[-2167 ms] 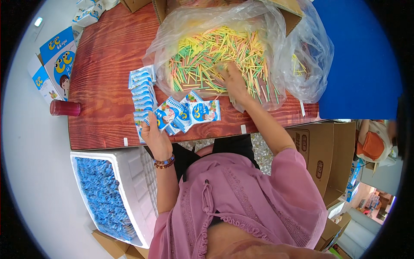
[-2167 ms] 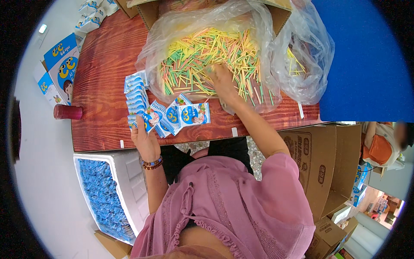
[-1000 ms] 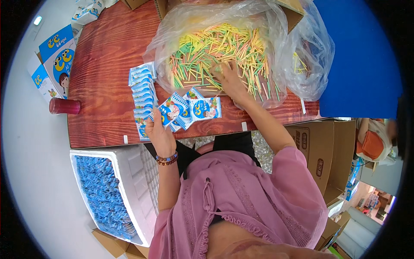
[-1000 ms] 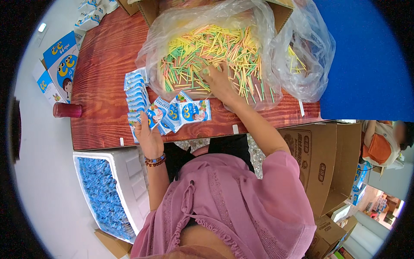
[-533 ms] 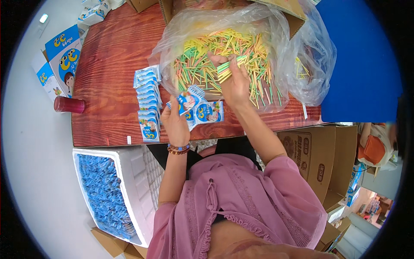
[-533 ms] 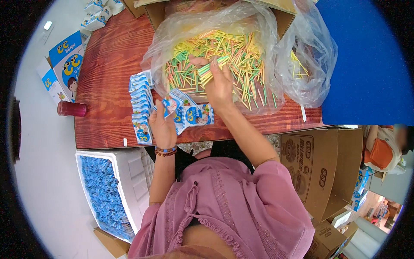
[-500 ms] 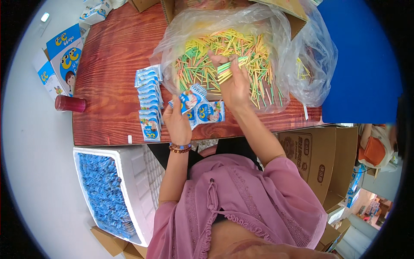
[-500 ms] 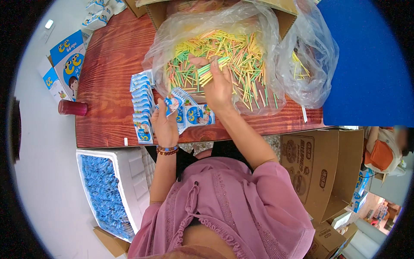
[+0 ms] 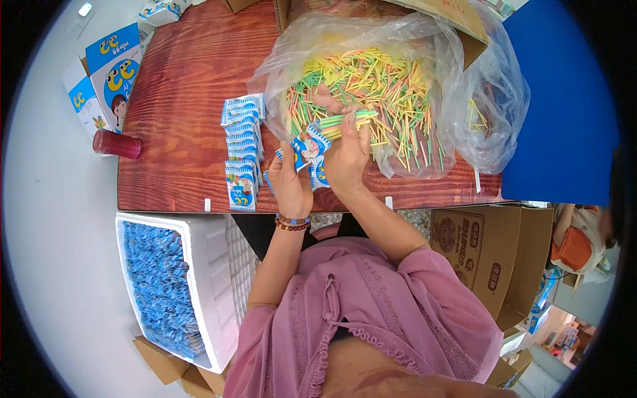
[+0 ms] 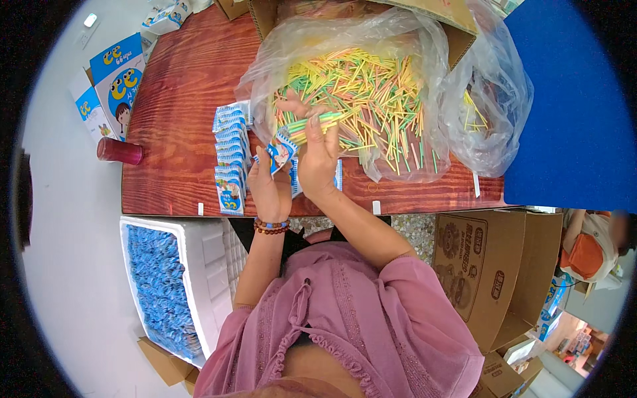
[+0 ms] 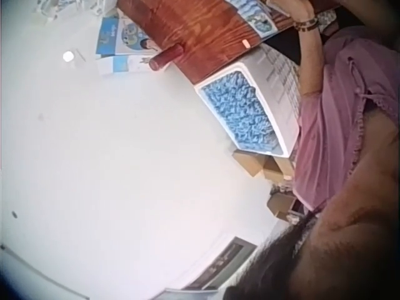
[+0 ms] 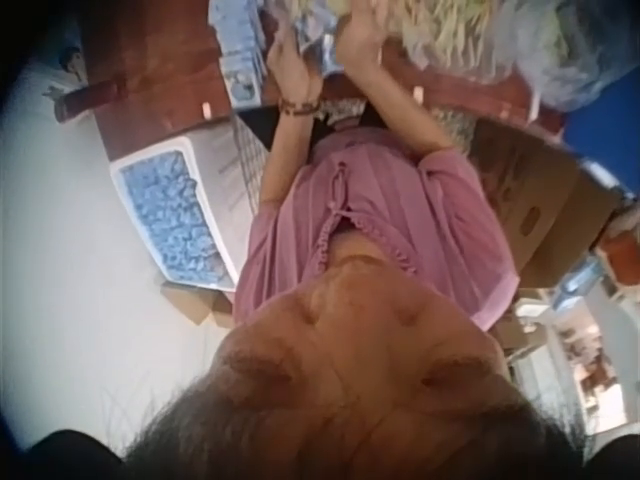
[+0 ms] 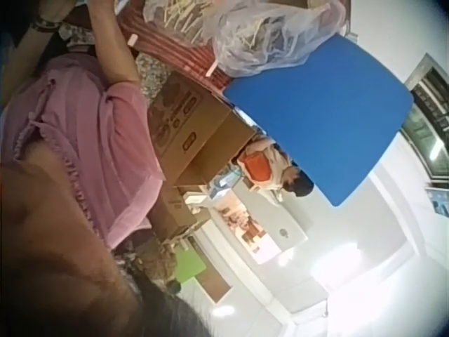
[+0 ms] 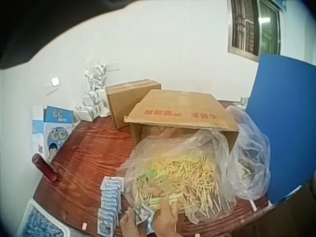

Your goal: Manually packaging colorful sticks into small blue plastic packets.

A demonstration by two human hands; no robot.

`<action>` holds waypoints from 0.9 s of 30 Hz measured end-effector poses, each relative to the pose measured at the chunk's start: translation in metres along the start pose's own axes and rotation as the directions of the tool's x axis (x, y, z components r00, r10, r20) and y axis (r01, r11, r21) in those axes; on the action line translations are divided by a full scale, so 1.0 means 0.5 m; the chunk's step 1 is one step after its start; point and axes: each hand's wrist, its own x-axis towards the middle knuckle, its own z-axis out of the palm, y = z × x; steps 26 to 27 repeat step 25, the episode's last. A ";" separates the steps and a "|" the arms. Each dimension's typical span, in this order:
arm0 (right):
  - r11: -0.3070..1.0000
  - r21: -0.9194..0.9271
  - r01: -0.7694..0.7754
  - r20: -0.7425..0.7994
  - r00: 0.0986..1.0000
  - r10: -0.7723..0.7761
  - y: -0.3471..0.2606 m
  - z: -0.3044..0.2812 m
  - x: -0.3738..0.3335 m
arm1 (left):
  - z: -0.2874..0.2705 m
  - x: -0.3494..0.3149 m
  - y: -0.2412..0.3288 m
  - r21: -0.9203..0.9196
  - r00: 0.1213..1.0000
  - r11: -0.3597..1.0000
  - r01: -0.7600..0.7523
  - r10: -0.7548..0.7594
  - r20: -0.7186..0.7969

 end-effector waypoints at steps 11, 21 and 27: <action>0.963 -0.268 -0.027 0.203 0.976 0.084 0.014 -0.025 -0.022 | -0.008 0.013 -0.004 -0.121 0.998 0.992 -0.028 0.035 0.055; 0.522 -0.839 0.152 0.341 0.895 0.288 -0.019 -0.051 -0.003 | -0.045 0.030 0.005 -0.243 0.982 0.965 0.095 -0.051 0.180; 0.715 -0.693 -0.092 0.304 0.862 0.405 -0.007 -0.049 -0.005 | -0.058 0.024 0.005 -0.261 0.989 0.963 0.068 -0.031 0.145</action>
